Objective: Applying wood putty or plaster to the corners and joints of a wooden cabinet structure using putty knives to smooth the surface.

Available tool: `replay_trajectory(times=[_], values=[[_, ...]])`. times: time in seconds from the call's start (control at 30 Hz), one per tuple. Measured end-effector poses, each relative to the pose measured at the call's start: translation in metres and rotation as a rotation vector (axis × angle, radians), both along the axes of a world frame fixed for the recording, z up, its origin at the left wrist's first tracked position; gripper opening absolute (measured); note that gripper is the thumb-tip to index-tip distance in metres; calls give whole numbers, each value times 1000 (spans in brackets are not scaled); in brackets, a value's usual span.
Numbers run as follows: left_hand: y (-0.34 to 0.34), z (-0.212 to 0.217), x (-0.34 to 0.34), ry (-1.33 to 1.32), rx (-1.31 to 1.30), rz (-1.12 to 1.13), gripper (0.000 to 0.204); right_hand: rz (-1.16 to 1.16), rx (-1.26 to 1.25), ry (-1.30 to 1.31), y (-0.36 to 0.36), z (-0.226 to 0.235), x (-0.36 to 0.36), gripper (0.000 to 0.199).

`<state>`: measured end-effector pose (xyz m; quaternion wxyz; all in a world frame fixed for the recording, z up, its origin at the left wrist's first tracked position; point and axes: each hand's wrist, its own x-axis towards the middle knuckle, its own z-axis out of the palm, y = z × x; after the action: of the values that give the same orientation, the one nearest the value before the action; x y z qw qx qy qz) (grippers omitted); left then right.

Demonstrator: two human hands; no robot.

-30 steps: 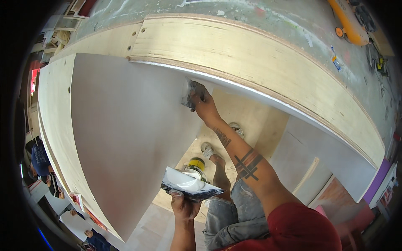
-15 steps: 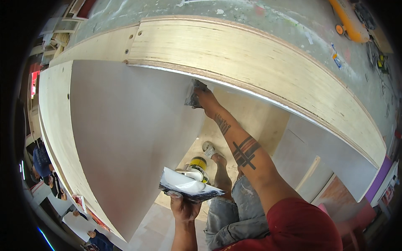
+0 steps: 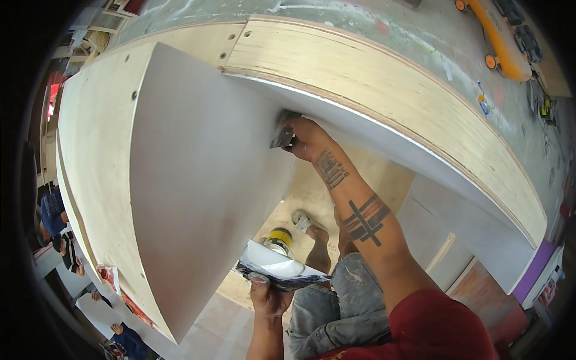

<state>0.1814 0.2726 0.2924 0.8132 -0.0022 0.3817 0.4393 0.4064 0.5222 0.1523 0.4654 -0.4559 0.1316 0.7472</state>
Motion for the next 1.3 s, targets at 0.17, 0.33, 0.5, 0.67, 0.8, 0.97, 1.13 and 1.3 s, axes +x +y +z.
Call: replay_trajectory(times=[0.17, 0.33, 0.5, 0.67, 0.8, 0.97, 1.13, 1.3], values=[[1, -2, -1, 41, 54, -31, 57, -31, 3, 4, 4, 30, 2, 26], [-3, -9, -8, -24, 60, -84, 55, 42, 105, -37, 6, 44, 11, 30], [-3, -14, -13, -25, 87, -80, 51, 45, 152, -69, 9, 81, 11, 30], [-5, -19, -21, -87, 60, -97, 53, 49, 202, -62, 10, 118, 10, 31], [-2, -13, -24, -68, 33, -116, 55, 11, 209, -79, 11, 142, 12, 28], [-8, -23, -33, -92, 84, -119, 53, 14, 234, -114, 9, 182, 13, 23], [-8, -23, -33, -77, 94, -125, 52, 26, 331, -122, 3, 220, 15, 24], [-7, -16, -31, -145, 75, -113, 48, -17, 426, -233, -6, 266, 9, 24]])
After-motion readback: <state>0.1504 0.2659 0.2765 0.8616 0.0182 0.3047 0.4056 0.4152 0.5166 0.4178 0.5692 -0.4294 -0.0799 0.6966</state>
